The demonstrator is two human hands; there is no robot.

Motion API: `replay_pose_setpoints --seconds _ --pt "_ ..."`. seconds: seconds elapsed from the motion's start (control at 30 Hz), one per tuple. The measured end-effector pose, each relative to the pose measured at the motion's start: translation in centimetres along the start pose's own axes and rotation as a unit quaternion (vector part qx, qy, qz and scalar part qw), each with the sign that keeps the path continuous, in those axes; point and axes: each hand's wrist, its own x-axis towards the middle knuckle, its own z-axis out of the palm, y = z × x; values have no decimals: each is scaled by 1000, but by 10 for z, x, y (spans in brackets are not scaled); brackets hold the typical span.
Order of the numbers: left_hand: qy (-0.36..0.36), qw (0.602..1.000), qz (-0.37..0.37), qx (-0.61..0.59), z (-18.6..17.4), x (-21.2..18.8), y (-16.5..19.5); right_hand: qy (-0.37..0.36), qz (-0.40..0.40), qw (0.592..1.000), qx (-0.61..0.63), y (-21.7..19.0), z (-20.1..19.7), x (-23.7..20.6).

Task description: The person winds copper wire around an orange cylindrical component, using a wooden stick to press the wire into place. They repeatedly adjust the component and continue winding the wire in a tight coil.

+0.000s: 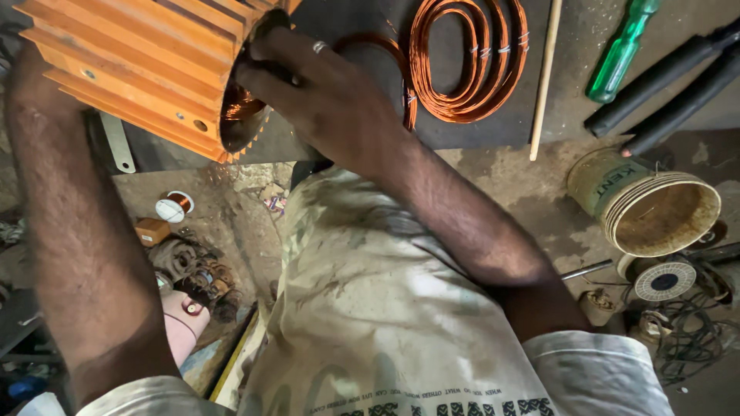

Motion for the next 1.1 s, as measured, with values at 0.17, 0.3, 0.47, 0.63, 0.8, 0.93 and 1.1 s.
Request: replay_pose_setpoints --seconds 0.17,0.3,0.47,0.63,0.8,0.93,1.1 --pt "-8 1000 13 2 5 4 3 -8 37 999 23 -6 -4 5" --pt "-18 999 26 3 8 10 6 25 40 999 3 -15 -45 -5" --pt "-33 997 63 -4 9 18 15 124 215 942 -226 12 -147 -33" --pt "-86 985 97 -118 17 16 31 -2 403 832 -381 28 -157 -45" --pt "-188 918 138 -321 9 15 53 -8 397 840 -370 27 -158 -41" --pt "-211 908 150 -329 5 22 71 -13 396 899 -185 8 -188 -49" --pt "-176 926 207 -261 12 25 76 51 499 864 38 -44 -189 -96"
